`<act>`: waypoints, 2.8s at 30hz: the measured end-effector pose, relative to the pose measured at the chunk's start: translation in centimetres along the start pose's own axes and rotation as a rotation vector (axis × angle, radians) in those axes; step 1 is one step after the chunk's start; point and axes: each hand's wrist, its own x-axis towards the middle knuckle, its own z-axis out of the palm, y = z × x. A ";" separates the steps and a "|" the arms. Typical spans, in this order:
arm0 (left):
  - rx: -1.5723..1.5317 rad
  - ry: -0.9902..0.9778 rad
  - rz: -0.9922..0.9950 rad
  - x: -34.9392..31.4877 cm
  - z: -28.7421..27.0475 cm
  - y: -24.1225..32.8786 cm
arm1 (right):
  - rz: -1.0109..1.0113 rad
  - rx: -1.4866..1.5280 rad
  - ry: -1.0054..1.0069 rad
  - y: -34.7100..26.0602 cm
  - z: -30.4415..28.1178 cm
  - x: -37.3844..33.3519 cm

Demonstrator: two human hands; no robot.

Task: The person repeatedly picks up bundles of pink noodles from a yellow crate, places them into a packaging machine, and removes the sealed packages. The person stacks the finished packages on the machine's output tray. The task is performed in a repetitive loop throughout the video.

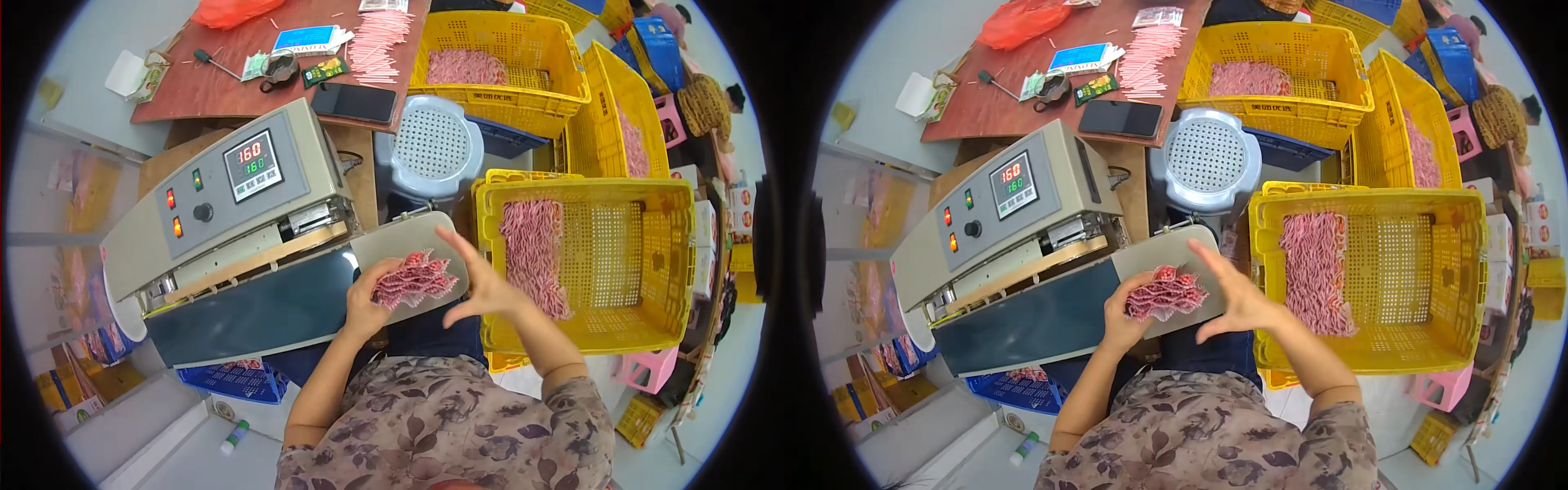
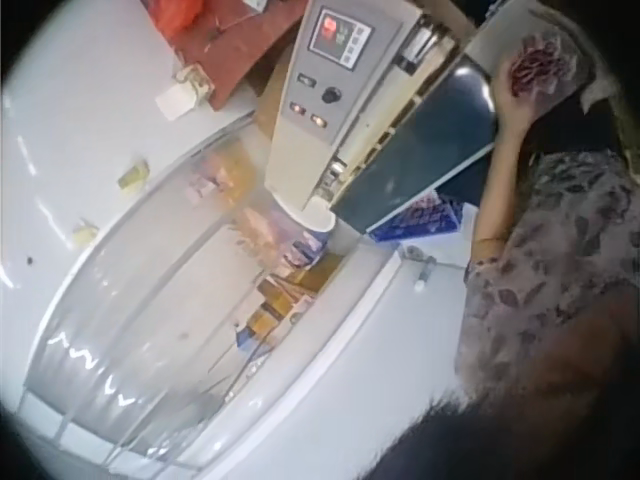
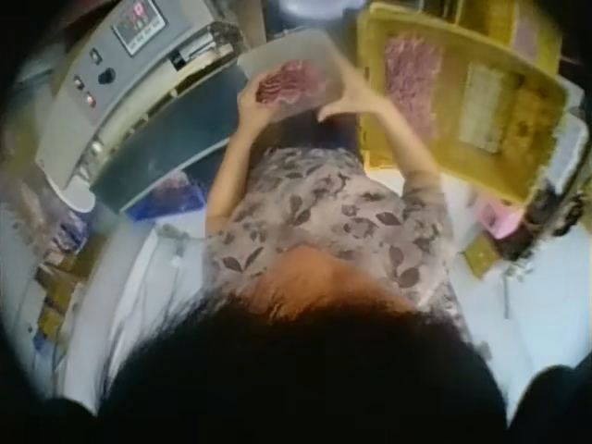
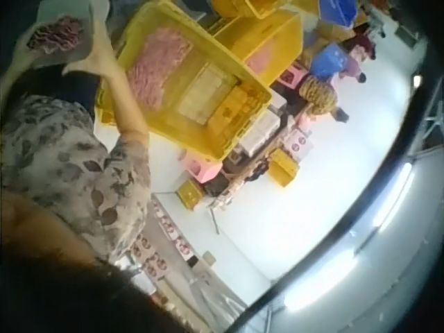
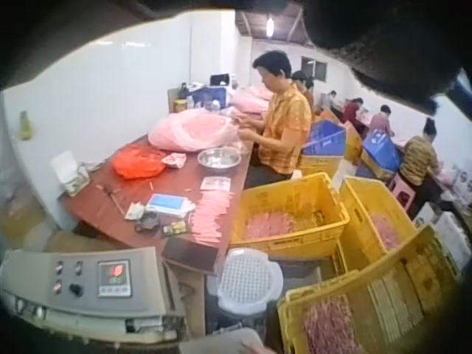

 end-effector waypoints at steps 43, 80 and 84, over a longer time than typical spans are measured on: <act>-0.353 0.847 -0.363 -1.8 -8.4 -2.2 | 0.477 0.609 0.081 -0.3 3.1 8.2; -0.655 0.565 -0.595 0.2 -8.1 -2.2 | 0.555 0.708 -0.005 -1.0 3.3 9.9; -0.270 0.906 -0.246 -1.5 -9.0 -2.1 | 0.490 0.711 -0.007 -0.5 3.6 10.1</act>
